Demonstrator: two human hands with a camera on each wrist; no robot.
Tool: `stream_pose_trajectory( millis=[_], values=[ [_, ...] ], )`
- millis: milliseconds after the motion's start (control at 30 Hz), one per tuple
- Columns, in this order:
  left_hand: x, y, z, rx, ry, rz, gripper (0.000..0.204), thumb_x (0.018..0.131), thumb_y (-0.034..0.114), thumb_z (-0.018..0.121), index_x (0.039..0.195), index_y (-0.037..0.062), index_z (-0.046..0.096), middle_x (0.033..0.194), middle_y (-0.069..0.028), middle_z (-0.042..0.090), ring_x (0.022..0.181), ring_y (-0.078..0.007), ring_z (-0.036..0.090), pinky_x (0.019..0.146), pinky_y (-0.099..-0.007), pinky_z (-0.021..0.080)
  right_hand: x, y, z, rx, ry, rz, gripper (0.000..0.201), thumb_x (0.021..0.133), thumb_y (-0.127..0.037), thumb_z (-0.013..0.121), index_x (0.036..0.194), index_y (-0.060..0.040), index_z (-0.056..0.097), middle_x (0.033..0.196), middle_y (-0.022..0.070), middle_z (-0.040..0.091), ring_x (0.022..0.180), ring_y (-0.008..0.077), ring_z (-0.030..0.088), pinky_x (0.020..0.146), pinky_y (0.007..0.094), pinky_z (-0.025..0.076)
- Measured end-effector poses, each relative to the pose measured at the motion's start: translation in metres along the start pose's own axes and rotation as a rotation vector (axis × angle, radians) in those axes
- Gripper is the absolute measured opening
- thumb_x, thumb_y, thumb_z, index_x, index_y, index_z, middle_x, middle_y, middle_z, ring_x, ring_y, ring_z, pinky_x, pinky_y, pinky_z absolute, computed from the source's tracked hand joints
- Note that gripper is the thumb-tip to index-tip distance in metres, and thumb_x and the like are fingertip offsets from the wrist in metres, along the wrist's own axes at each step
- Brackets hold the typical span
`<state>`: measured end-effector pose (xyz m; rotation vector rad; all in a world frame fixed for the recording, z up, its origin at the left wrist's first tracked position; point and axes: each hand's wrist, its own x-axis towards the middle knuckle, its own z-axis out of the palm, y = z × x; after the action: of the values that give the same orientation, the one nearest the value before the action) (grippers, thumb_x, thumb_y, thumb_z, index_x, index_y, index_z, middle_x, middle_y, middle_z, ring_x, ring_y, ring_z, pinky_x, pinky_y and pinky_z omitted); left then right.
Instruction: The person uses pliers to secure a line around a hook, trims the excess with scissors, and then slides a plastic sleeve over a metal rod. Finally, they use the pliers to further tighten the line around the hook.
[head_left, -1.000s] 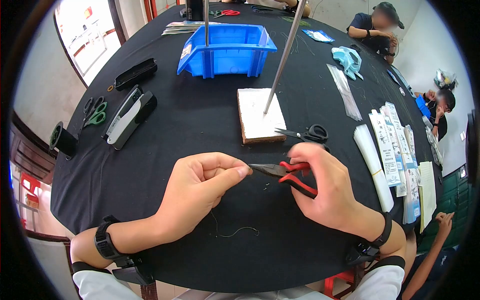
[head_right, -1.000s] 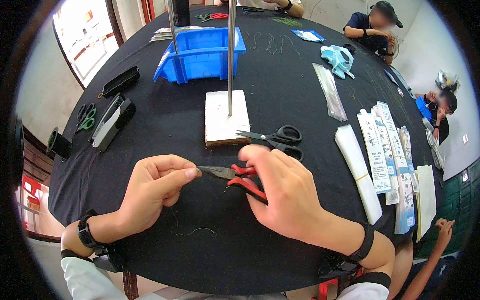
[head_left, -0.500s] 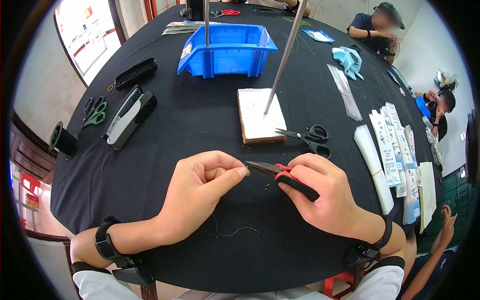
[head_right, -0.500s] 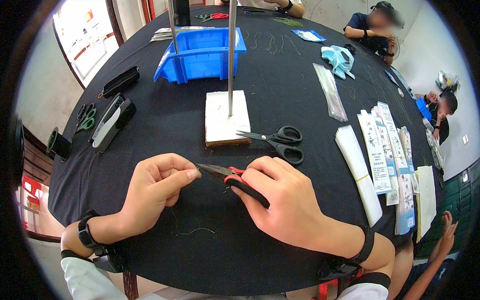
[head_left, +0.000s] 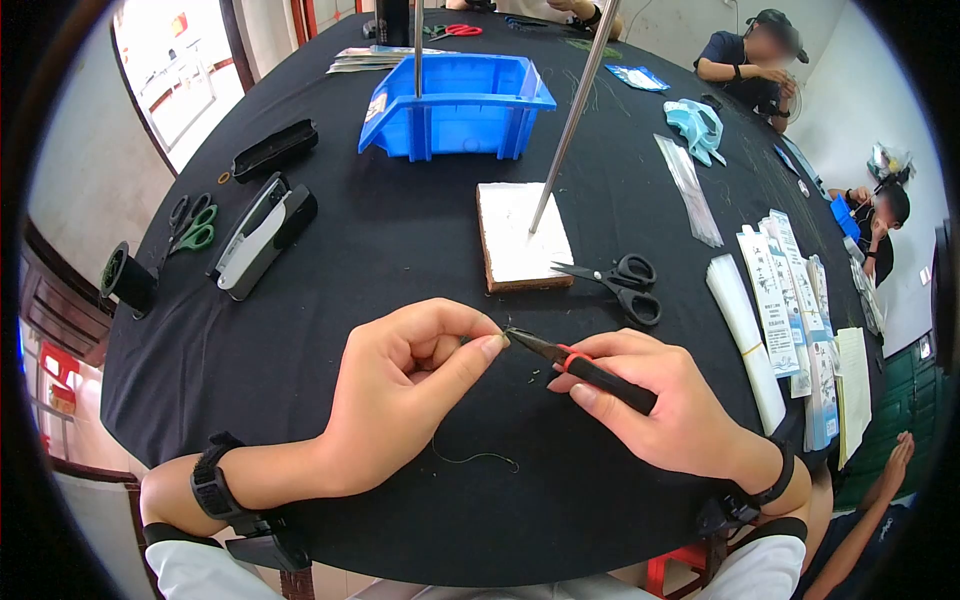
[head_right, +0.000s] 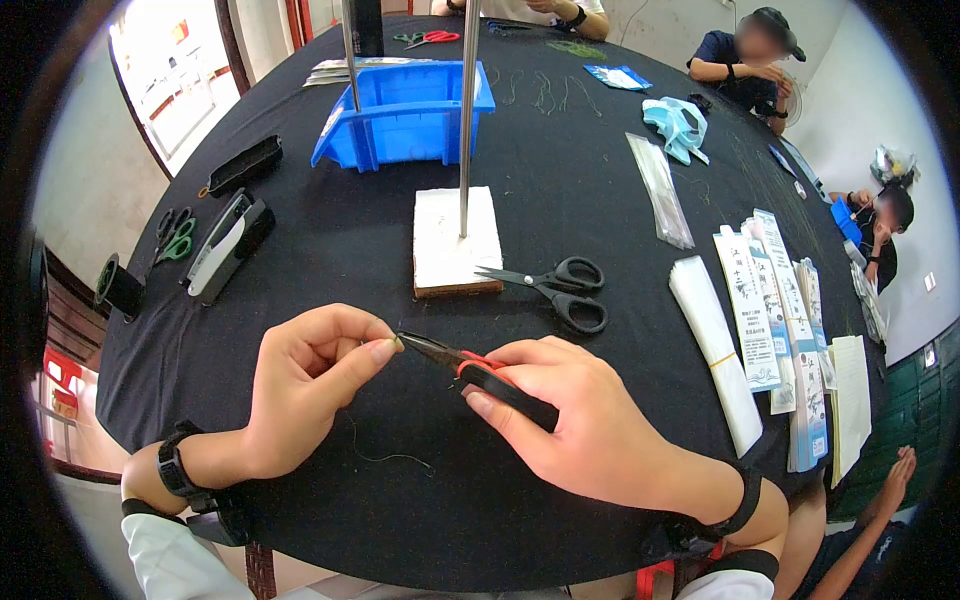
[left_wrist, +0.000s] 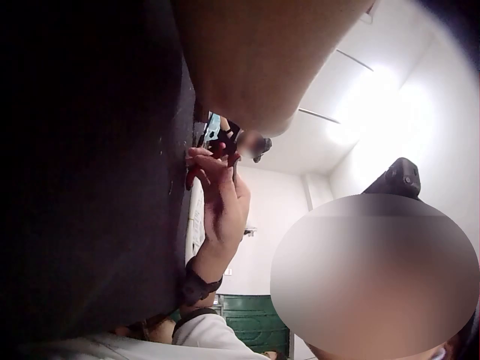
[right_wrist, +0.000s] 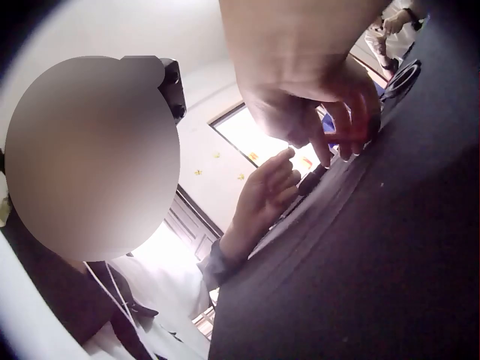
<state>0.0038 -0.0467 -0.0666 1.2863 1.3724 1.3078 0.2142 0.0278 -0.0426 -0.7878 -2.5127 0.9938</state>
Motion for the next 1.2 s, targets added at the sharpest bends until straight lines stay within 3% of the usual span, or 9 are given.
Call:
stream_pose_trajectory(
  millis=[133,233,433,767,867,1067,1200],
  values=[
    [0.0,0.002,0.0,-0.01,-0.014,-0.006,0.013,0.087,0.009,0.059,0.094,-0.0023,0.061,0.055,0.0058,0.047,0.047,0.0012,0.035,0.043,-0.0168,0.024,-0.002,0.007,0.006,0.035,0.044,-0.058,0.018,0.083,-0.015,0.064,0.093,-0.0002,0.066,0.092,0.0123,0.063,0.083,0.0244,0.059,0.072,0.0333,0.046],
    [-0.001,0.003,0.0,-0.031,-0.018,-0.027,0.013,0.088,0.009,0.059,0.093,-0.0023,0.061,0.056,0.0056,0.047,0.047,0.001,0.035,0.043,-0.0169,0.024,0.0,0.0,0.001,0.02,-0.016,0.011,0.014,0.083,-0.007,0.061,0.094,-0.0009,0.068,0.098,0.0125,0.063,0.09,0.0233,0.061,0.079,0.0309,0.047],
    [0.0,0.003,-0.001,-0.059,-0.047,-0.053,0.014,0.088,0.011,0.059,0.093,-0.002,0.061,0.056,0.0048,0.048,0.046,0.0007,0.035,0.043,-0.0172,0.024,-0.001,0.001,0.002,-0.009,0.011,-0.029,0.013,0.082,-0.006,0.061,0.092,-0.0011,0.068,0.098,0.0127,0.063,0.09,0.0232,0.061,0.078,0.0308,0.047],
    [0.0,0.006,0.0,-0.059,-0.031,-0.123,0.011,0.086,0.008,0.061,0.086,-0.0032,0.06,0.057,0.0057,0.046,0.051,0.0012,0.033,0.046,-0.019,0.024,-0.001,0.004,0.004,0.024,0.019,-0.091,0.014,0.082,-0.012,0.063,0.085,0.0022,0.064,0.077,0.0121,0.06,0.066,0.0221,0.057,0.058,0.0306,0.044],
    [0.0,0.005,0.0,-0.081,-0.033,-0.127,0.012,0.086,0.008,0.061,0.091,-0.0029,0.06,0.06,0.005,0.048,0.052,0.0013,0.034,0.047,-0.0184,0.024,-0.002,-0.001,0.001,0.045,0.001,-0.058,0.013,0.083,-0.011,0.063,0.081,0.0021,0.062,0.072,0.0109,0.059,0.059,0.021,0.057,0.053,0.0297,0.043],
    [0.003,-0.002,-0.003,-0.092,-0.108,0.044,0.032,0.086,0.008,0.06,0.117,-0.0018,0.055,0.065,0.0021,0.05,0.054,-0.0017,0.041,0.047,-0.0174,0.031,-0.003,-0.004,-0.002,0.121,-0.007,-0.048,0.015,0.085,-0.01,0.06,0.076,0.0011,0.061,0.064,0.0082,0.058,0.053,0.0185,0.056,0.048,0.0288,0.041],
    [0.003,0.002,-0.003,-0.07,-0.155,0.033,0.031,0.086,0.007,0.06,0.116,-0.0012,0.057,0.065,0.0024,0.05,0.054,-0.0018,0.041,0.047,-0.0178,0.032,-0.002,0.001,-0.002,0.162,-0.043,-0.055,0.017,0.086,-0.012,0.06,0.074,0.0008,0.061,0.062,0.0071,0.057,0.053,0.0168,0.055,0.048,0.0281,0.041]
  ],
)
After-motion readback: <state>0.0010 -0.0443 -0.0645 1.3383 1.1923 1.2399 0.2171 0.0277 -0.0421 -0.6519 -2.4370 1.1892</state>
